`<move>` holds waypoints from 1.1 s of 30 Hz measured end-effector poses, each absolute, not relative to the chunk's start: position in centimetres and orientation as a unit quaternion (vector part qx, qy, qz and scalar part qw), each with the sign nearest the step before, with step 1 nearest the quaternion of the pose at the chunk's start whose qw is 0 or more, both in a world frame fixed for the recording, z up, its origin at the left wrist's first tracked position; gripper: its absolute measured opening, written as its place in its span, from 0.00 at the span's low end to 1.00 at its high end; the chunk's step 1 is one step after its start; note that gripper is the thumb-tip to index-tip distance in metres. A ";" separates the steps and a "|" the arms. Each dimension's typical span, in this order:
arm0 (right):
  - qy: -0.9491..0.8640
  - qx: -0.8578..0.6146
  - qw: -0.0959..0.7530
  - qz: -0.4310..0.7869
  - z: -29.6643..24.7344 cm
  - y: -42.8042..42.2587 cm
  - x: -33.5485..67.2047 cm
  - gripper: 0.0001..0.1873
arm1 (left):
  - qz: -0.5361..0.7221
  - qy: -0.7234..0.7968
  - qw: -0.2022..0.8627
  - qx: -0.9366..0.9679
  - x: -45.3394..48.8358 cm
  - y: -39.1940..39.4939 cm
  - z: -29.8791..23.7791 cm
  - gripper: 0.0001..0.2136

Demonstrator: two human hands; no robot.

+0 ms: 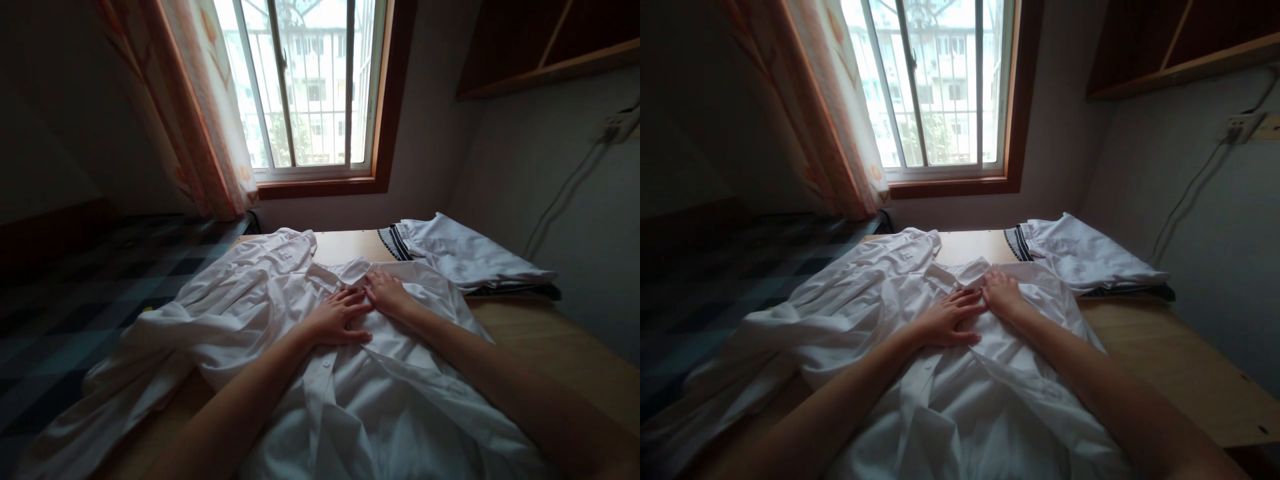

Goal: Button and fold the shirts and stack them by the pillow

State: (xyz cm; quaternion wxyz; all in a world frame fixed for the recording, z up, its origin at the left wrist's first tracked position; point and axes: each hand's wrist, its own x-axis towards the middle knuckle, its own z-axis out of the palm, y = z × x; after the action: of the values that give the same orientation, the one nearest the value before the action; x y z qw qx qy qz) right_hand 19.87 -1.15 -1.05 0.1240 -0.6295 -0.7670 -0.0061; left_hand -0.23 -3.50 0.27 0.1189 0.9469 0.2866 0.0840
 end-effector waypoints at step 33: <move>-0.787 -0.610 0.065 0.062 -2.2 -0.8 23.8 0.36 | 0.062 0.468 0.037 0.881 -5.8 2.2 0.0 0.28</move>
State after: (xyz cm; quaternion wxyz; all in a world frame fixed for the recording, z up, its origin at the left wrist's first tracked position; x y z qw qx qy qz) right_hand 23.81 -0.80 -2.22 0.0651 -0.6104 -0.7869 0.0624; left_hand -5.83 2.16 0.04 0.0374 0.8807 0.4680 0.0620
